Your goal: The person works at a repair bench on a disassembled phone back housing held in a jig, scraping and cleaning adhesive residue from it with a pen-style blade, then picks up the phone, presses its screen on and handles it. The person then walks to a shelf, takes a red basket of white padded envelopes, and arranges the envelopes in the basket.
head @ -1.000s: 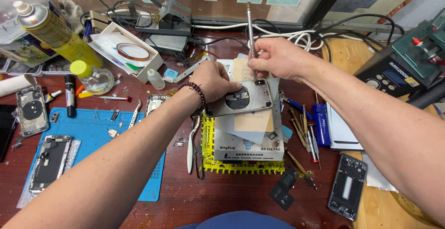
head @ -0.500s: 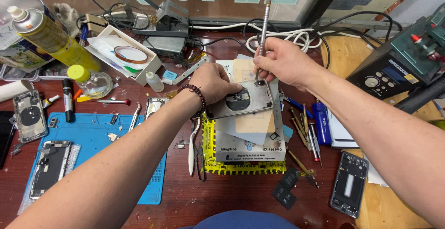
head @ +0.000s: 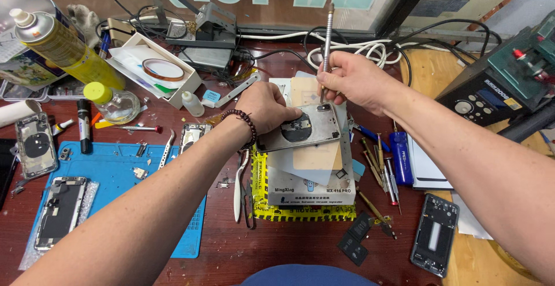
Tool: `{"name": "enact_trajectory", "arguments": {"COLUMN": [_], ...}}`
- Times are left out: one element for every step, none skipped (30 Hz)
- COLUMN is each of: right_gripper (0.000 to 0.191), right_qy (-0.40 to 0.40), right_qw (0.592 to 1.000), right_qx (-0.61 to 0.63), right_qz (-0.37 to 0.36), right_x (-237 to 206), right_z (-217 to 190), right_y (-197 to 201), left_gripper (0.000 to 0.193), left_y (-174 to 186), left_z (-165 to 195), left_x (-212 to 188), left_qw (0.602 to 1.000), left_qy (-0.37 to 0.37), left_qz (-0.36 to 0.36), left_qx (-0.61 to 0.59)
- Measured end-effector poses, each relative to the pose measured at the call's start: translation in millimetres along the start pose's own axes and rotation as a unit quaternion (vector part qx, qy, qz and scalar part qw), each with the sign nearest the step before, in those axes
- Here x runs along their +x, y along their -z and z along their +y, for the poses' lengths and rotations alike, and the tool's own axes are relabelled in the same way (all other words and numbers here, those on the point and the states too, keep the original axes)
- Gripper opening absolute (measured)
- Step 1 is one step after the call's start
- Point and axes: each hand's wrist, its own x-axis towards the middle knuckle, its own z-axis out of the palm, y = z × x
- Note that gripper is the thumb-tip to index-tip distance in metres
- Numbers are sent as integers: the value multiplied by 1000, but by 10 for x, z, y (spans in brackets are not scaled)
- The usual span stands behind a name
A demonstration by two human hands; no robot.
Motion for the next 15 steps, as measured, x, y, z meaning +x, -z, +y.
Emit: {"name": "enact_trajectory", "arguments": {"right_gripper": [12,12,12,13,13,13,13,13,13,12,11,11,11,12,12], "right_qy": [4,5,7,14,20,28,25,22,20,7,-8,-22,-16,-10,-5], "right_qw": [1000,1000,999,999,998,998,998,999,999,1000,998,994,989,982,973], "right_qx": [-10,-21,-34,-39,-44,-49,-48,-47,-48,4,56,106,143,179,212], "right_qz": [6,14,21,26,29,31,22,14,8,9,7,4,31,60,90], "right_x": [-15,-32,-45,-50,-48,-37,-23,-6,11,23,29,21,9,-15,-65], "right_z": [9,18,23,28,34,41,48,58,68,81,100,116,139,164,187], "right_y": [-11,-22,-30,-39,-48,-55,-51,-44,-19,12,50,110,155,206,279], "left_gripper": [40,40,41,41,40,40,39,40,41,41,41,40,40,40,39], "left_y": [3,4,10,13,15,16,13,11,7,11,4,-7,8,23,29], "left_z": [-7,-10,-13,-15,-17,-20,-18,-19,-14,-16,-18,-14,-25,-38,-42], "left_x": [2,4,9,12,15,14,17,17,22,25,22,22,23,24,23], "left_qw": [1000,1000,1000,1000,1000,1000,1000,1000,1000,1000,1000,1000,1000,1000,1000], "left_qy": [2,0,-2,-3,4,11,16,10,2,-4,-2,-1,2,-2,-7], "left_qz": [-3,-5,-6,-6,-8,-8,-9,-7,-4,-3,-2,0,3,0,-5], "left_qx": [-2,4,9,15,5,-3,-12,-3,6,16,11,4,0,1,-2]}}
